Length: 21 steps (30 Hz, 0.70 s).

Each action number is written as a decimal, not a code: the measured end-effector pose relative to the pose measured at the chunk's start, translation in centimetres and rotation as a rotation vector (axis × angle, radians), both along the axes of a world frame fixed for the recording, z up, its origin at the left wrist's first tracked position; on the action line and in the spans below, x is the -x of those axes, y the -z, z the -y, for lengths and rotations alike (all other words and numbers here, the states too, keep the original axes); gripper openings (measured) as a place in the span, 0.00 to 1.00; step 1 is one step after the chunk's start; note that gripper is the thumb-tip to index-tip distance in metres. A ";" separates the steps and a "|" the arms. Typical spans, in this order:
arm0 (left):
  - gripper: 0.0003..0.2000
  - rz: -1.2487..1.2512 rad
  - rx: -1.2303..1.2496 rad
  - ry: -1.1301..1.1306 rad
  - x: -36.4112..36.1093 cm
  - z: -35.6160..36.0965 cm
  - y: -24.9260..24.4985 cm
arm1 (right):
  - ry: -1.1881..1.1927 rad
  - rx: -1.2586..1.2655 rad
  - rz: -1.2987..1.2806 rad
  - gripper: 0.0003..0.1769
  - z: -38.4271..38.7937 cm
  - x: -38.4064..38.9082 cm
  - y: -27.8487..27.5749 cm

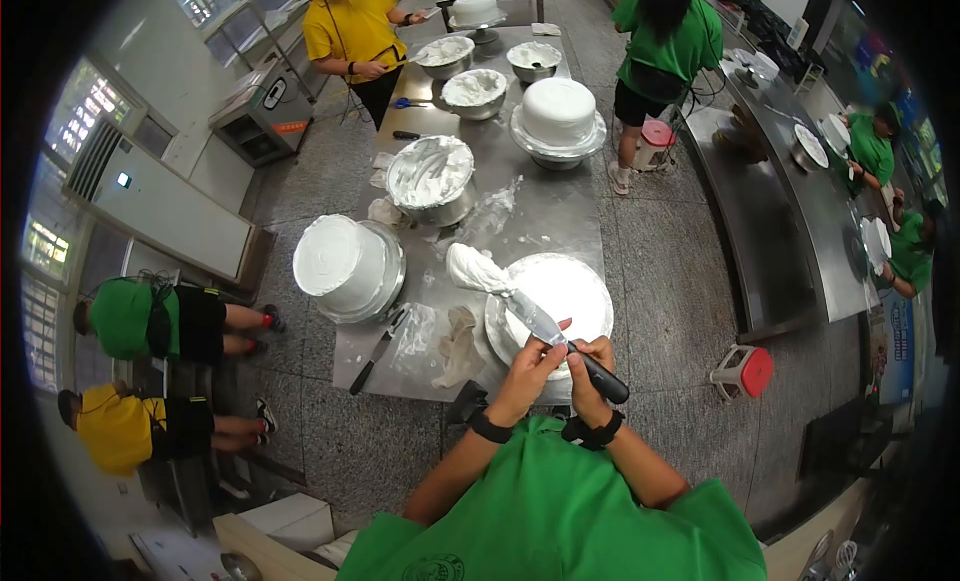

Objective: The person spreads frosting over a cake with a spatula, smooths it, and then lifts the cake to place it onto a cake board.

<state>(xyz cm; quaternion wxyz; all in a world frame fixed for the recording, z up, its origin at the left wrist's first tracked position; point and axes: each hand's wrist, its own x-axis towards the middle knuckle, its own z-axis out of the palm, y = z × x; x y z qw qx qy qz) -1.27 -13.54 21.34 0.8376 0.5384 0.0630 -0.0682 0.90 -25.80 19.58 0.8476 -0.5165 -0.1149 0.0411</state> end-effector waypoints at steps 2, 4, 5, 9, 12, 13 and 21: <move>0.19 -0.002 -0.006 -0.058 -0.2 0.0 -0.5 | -0.049 -0.059 -0.058 0.16 -0.6 0.1 2.0; 0.17 0.013 0.005 -0.082 -0.4 0.0 0.6 | -0.064 -0.087 -0.068 0.16 -1.1 0.0 1.4; 0.16 0.028 0.018 -0.105 -0.5 0.0 1.1 | -0.080 -0.113 -0.076 0.15 -1.3 -0.1 1.1; 0.15 0.065 -0.057 -0.162 -1.1 -1.0 0.3 | -0.159 -0.166 -0.070 0.15 -2.0 -0.8 0.0; 0.16 0.078 -0.040 -0.176 -1.7 -2.7 -0.7 | -0.271 0.111 0.085 0.26 -2.1 -1.8 -0.5; 0.16 0.083 -0.046 -0.177 -2.0 -3.8 -0.9 | -0.272 0.105 0.089 0.26 -1.9 -1.8 -0.2; 0.16 0.047 -0.209 -0.479 -8.4 -16.7 0.8 | -0.344 0.253 -0.010 0.27 -0.3 -1.5 0.2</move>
